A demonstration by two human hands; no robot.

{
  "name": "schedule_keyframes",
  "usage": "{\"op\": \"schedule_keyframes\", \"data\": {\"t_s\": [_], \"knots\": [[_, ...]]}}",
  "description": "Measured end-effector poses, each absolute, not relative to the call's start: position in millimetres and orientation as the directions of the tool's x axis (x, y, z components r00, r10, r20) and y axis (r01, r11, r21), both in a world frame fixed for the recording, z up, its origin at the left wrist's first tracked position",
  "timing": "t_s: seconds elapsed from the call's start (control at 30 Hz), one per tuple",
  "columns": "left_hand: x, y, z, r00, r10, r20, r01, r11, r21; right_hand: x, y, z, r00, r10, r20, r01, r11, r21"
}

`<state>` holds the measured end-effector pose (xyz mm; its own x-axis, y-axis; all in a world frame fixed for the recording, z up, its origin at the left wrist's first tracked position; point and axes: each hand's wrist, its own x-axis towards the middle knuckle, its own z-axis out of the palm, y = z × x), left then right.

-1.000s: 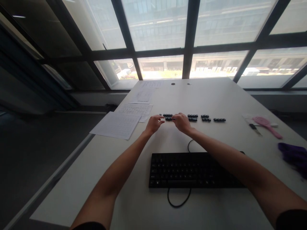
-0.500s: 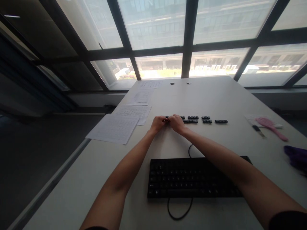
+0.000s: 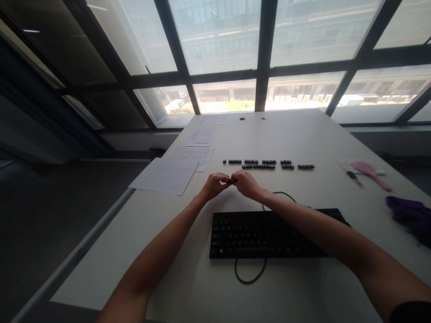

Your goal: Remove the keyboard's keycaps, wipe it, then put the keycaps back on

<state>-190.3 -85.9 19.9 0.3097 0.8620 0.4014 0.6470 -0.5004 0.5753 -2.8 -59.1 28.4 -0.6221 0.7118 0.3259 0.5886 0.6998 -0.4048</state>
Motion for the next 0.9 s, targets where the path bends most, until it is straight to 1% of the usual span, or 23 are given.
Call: {"op": "schedule_keyframes", "data": {"t_s": [0.07,0.17,0.23,0.37,0.5,0.9], "knots": [[-185.8,-120.9,28.1,0.318,0.857,0.405,0.62,-0.512,0.595,8.5,-89.1,30.5,-0.623,0.702,0.345,0.541,0.705,-0.458],[-177.1,-172.2,37.8,0.33,0.871,0.363,0.591,-0.491,0.64,25.8,-136.1,29.8,-0.61,0.697,0.376,0.397,0.68,-0.617],[-171.1,-197.4,40.5,0.334,0.885,0.324,0.587,-0.464,0.663,35.0,-161.6,26.5,-0.59,0.714,0.378,0.335,0.642,-0.689],[-161.9,-217.6,36.0,0.342,0.889,0.306,0.576,-0.455,0.679,45.1,-185.7,18.1,-0.532,0.768,0.356,0.308,0.567,-0.764],[-160.3,-216.9,27.4,0.347,0.884,0.313,0.562,-0.463,0.685,46.4,-187.2,14.8,-0.526,0.787,0.321,0.333,0.538,-0.774],[-163.7,-211.6,17.4,0.38,0.852,0.361,0.516,-0.519,0.682,47.5,-187.4,16.0,-0.612,0.716,0.335,0.375,0.636,-0.674]]}}
